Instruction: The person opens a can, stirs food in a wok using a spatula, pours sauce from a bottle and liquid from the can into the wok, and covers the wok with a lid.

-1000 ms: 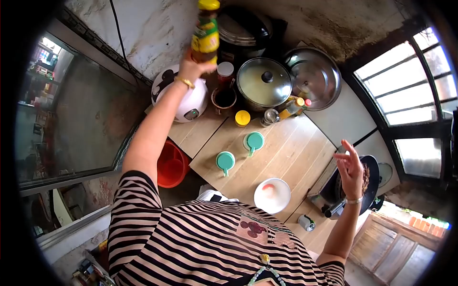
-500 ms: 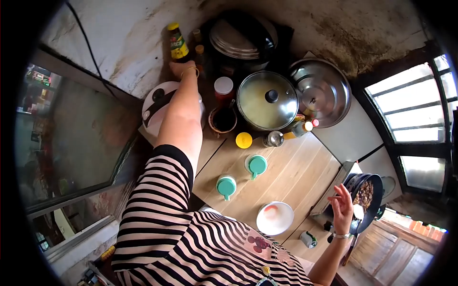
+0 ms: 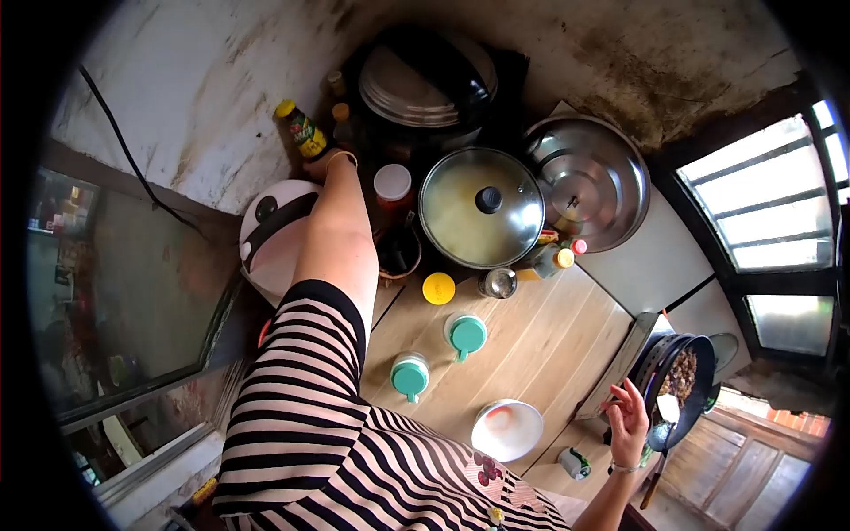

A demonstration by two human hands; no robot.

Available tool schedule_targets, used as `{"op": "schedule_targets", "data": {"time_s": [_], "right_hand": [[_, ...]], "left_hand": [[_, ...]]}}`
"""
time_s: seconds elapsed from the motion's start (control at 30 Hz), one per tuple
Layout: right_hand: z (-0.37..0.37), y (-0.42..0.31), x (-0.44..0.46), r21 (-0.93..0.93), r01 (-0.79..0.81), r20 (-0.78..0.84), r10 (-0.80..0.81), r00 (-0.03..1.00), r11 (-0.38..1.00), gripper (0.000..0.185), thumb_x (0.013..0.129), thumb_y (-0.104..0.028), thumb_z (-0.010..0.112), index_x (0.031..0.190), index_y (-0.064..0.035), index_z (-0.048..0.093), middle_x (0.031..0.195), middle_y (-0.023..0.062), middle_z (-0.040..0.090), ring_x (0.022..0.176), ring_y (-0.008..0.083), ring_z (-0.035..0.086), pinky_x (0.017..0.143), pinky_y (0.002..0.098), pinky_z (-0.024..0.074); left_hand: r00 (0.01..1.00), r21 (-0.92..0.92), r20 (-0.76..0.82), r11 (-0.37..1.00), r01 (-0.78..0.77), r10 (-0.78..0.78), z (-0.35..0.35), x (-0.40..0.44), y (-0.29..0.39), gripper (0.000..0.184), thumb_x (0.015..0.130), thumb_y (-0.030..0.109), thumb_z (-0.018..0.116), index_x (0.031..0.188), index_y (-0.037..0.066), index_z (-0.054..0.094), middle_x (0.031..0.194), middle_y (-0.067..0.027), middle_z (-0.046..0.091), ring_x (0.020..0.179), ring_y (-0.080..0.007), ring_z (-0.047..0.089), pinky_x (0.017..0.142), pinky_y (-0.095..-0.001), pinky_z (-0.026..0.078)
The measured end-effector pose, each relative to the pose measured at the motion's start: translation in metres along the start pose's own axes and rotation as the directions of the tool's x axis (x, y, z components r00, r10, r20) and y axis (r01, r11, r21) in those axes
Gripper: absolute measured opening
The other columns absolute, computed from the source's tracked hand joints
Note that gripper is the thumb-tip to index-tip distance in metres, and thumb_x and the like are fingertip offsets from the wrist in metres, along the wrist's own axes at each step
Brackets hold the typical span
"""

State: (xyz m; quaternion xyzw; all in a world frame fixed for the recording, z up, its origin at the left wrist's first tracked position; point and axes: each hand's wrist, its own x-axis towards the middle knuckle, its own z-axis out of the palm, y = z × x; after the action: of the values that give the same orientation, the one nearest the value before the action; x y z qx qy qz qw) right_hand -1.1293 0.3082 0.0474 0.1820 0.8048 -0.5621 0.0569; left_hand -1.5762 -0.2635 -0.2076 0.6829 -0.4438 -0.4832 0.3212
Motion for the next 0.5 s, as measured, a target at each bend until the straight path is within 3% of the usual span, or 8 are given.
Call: {"op": "schedule_targets", "data": {"time_s": [0.17, 0.23, 0.27, 0.4, 0.5], "right_hand": [[-0.004, -0.007, -0.002, 0.004, -0.002, -0.027, 0.002, 1.0, 1.0, 0.048, 0.092, -0.002, 0.06, 0.137, -0.001, 0.045, 0.119, 0.0119, 0.062, 0.09, 0.013, 0.063, 0.083, 0.0257, 0.0525], [-0.003, -0.01, -0.004, 0.005, -0.016, -0.031, 0.016, 0.999, 1.0, 0.048, 0.092, -0.002, 0.06, 0.137, -0.0011, 0.045, 0.119, 0.0118, 0.062, 0.09, 0.0128, 0.063, 0.083, 0.026, 0.0526], [-0.003, -0.011, -0.003, -0.004, -0.019, -0.026, 0.019, 0.999, 1.0, 0.048, 0.092, -0.002, 0.06, 0.138, -0.0011, 0.045, 0.119, 0.0117, 0.062, 0.09, 0.0129, 0.063, 0.083, 0.0265, 0.0526], [-0.004, -0.007, -0.007, -0.022, -0.011, -0.007, 0.011, 1.0, 1.0, 0.049, 0.091, -0.001, 0.059, 0.138, -0.001, 0.043, 0.12, 0.0112, 0.061, 0.092, 0.0137, 0.063, 0.086, 0.0287, 0.0522], [-0.02, 0.005, -0.017, 0.044, 0.015, -0.075, -0.011, 0.997, 0.999, 0.049, 0.092, 0.001, 0.056, 0.139, -0.0017, 0.042, 0.12, 0.01, 0.061, 0.097, 0.0145, 0.061, 0.087, 0.029, 0.051]], "left_hand": [[0.999, 0.012, 0.036, 1.0, 0.008, -0.008, 0.0, -0.001, -0.01, 0.056, 0.08, 0.005, 0.066, 0.132, 0.003, 0.047, 0.129, -0.018, 0.056, 0.115, -0.0311, 0.057, 0.099, -0.0414, 0.046], [0.997, -0.259, 0.001, 0.963, 0.072, -0.074, 0.02, 0.021, -0.028, 0.047, 0.081, 0.005, 0.066, 0.126, 0.0, 0.053, 0.128, -0.0187, 0.056, 0.112, -0.0323, 0.058, 0.097, -0.0399, 0.045], [0.995, -0.292, 0.011, 0.952, 0.096, -0.097, 0.023, 0.019, -0.027, 0.046, 0.081, 0.006, 0.066, 0.125, 0.0, 0.053, 0.127, -0.0185, 0.057, 0.111, -0.032, 0.059, 0.097, -0.04, 0.046], [0.994, -0.131, 0.101, 0.99, 0.055, -0.042, 0.015, 0.016, -0.032, 0.042, 0.081, 0.01, 0.066, 0.12, -0.002, 0.055, 0.121, -0.0177, 0.059, 0.106, -0.0308, 0.059, 0.094, -0.0403, 0.046], [0.954, 0.083, 0.287, 0.99, -0.111, 0.082, 0.012, 0.008, -0.038, 0.04, 0.081, 0.013, 0.065, 0.117, -0.003, 0.057, 0.116, -0.017, 0.061, 0.102, -0.0298, 0.06, 0.092, -0.0406, 0.047]]}}
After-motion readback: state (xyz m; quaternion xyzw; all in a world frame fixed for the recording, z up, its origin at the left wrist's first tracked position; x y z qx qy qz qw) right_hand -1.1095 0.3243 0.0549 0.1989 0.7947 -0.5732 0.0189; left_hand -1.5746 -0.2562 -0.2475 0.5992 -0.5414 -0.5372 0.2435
